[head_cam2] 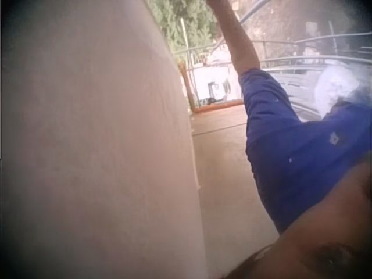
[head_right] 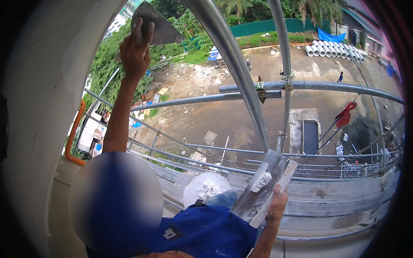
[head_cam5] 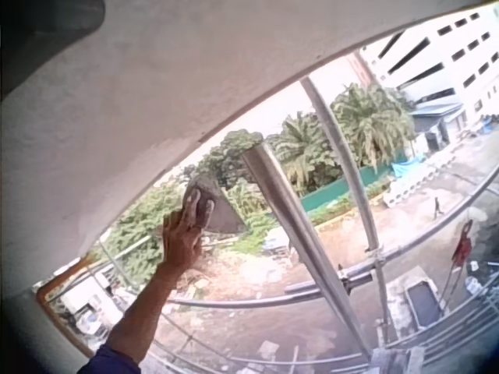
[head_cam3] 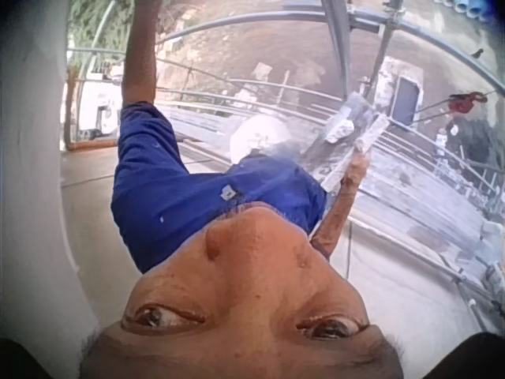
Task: The person scoops white plaster from a circular board using a trowel and applies it to a vertical wall surface. They repeatedly smooth the material with the trowel, working on different sections of the wall while standing on scaffolding.
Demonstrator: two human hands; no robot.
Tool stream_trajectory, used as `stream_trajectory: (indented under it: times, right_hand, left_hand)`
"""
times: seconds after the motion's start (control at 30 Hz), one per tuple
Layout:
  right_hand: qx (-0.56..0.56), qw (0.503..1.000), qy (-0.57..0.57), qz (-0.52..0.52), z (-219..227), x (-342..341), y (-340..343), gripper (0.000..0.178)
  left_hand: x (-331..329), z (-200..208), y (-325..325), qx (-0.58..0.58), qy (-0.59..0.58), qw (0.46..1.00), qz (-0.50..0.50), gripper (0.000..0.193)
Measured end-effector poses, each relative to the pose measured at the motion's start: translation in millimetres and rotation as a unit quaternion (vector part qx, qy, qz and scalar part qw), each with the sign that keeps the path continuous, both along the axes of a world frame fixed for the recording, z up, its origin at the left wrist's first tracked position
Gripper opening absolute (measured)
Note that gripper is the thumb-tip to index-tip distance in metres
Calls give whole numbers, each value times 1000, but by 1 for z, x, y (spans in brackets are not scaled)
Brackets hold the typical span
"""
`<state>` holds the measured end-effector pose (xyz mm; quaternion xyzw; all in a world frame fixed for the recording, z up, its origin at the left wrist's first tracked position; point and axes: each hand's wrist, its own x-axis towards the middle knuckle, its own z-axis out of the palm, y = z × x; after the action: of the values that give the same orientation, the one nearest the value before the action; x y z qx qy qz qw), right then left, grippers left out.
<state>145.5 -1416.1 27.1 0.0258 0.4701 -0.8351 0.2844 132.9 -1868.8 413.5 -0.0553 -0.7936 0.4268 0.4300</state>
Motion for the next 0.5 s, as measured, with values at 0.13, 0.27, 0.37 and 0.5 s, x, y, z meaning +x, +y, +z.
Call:
stream_trajectory:
  times: [0.13,0.27,0.37,0.5]
  right_hand:
    - [-28,999,3,16,8,-1,-3,50]
    - [-47,999,-7,9,0,2,-9,49]
    - [-42,999,-8,5,-6,3,-10,51]
    - [-26,1000,-10,-1,-17,5,-10,53]
  left_hand:
    - [0,50,21,-72,-32,997,24,74]
    - [-9,68,34,-89,-37,995,18,77]
    - [-2,67,26,-70,-38,996,51,80]
    - [13,66,9,-42,-55,996,52,81]
